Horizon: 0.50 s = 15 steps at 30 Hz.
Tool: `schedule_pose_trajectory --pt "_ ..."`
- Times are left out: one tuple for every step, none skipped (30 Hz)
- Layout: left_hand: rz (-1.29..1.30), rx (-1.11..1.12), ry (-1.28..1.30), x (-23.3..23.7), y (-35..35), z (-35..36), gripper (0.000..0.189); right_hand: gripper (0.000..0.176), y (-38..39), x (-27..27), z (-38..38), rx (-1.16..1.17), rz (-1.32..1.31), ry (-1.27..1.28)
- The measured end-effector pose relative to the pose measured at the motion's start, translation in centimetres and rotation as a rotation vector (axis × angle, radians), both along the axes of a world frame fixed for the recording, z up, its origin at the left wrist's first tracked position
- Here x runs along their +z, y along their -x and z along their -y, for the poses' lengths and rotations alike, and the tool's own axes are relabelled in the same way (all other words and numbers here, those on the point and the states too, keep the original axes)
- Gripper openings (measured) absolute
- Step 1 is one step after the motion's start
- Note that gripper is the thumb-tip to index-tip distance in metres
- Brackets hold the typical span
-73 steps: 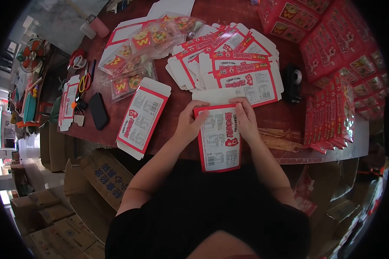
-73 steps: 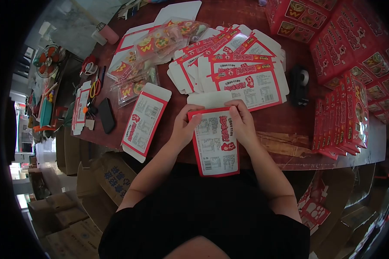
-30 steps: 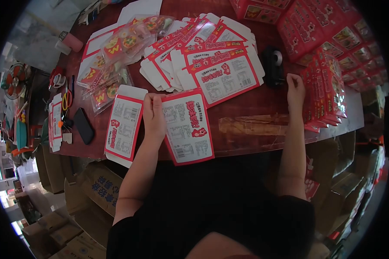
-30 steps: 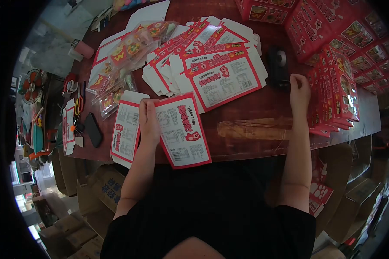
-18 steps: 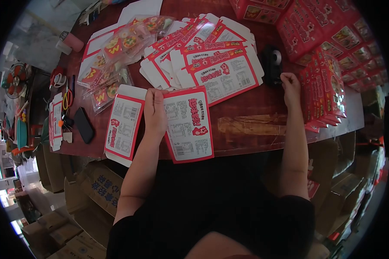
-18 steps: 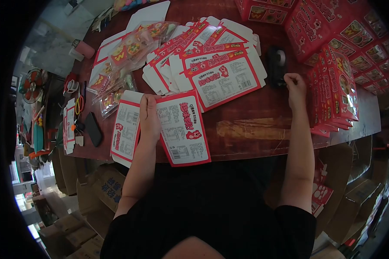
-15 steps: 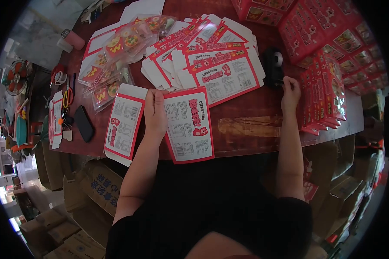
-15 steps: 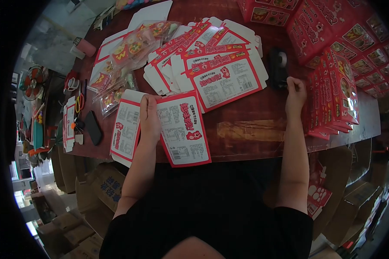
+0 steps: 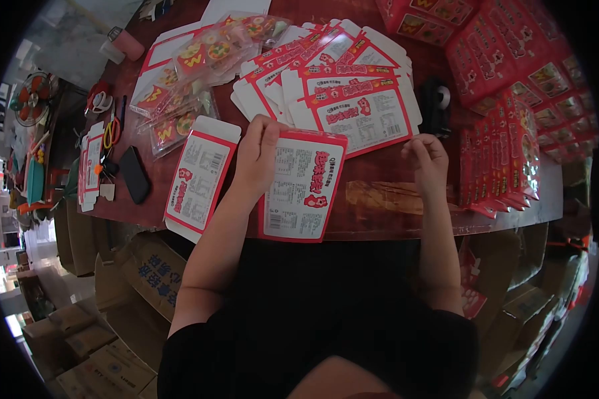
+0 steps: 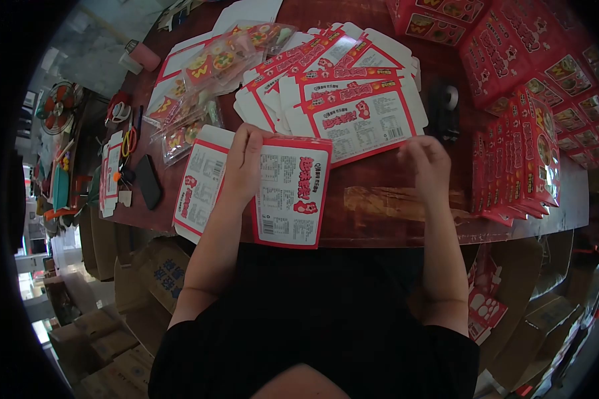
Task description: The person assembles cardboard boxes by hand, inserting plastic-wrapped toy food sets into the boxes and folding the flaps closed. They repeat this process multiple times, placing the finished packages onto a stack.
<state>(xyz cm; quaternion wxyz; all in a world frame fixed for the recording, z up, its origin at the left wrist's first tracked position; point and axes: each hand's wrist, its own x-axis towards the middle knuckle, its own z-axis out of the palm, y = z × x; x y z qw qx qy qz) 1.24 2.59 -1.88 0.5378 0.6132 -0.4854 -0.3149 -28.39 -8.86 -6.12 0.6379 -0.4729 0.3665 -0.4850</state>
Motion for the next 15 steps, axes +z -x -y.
schedule_pose_trajectory --pt "0.029 -0.068 -0.038 1.0 0.0 0.1 0.032 0.013 -0.9 1.1 -0.8 0.12 -0.075 0.076" --pt "0.059 -0.139 -0.075 1.5 -0.1 0.4 0.032 0.02 -1.8 2.7 -1.7 0.238 -0.148 0.154" --pt "0.078 -0.201 -0.036 1.4 -0.2 0.7 0.03 0.027 -2.9 4.5 -2.4 0.353 -0.22 0.234" --pt "0.111 -0.259 -0.074 1.8 -0.3 1.0 0.029 0.034 -4.0 6.2 -2.9 0.421 -0.22 0.274" --pt "0.143 -0.316 -0.111 2.4 -0.3 1.2 0.028 0.042 -5.1 7.9 -3.2 0.49 -0.222 0.314" --pt "0.173 -0.373 -0.148 2.7 -0.3 1.4 0.027 0.051 -6.0 9.0 -3.4 0.558 -0.225 0.353" --pt "0.152 -0.401 -0.15 2.7 -0.3 1.5 0.026 0.055 -6.6 9.4 -3.4 0.607 -0.261 0.4" --pt "0.13 -0.429 -0.15 2.7 -0.2 1.6 0.025 0.059 -7.2 9.7 -3.1 0.655 -0.298 0.447" --pt "0.109 -0.457 -0.15 2.8 -0.2 1.7 0.024 0.064 -7.7 9.9 -2.9 0.703 -0.336 0.495" --pt "0.109 -0.465 -0.158 2.9 -0.1 1.7 0.024 0.064 -8.2 9.9 -2.7 0.732 -0.341 0.482" --pt "0.109 -0.471 -0.165 3.1 -0.1 1.7 0.023 0.064 -8.6 9.8 -2.5 0.761 -0.346 0.467" --pt "0.109 -0.477 -0.172 3.2 0.0 1.7 0.023 0.064 -9.0 9.7 -2.4 0.79 -0.35 0.454" --pt "0.113 -0.472 -0.172 3.2 0.0 1.7 0.023 0.063 -9.4 9.6 -2.3 0.803 -0.381 0.484" --pt "0.116 -0.466 -0.172 3.1 0.0 1.7 0.022 0.063 -9.8 9.4 -2.2 0.817 -0.41 0.514" --pt "0.12 -0.459 -0.173 3.0 0.0 1.7 0.022 0.063 -10.1 9.1 -2.2 0.831 -0.44 0.544"
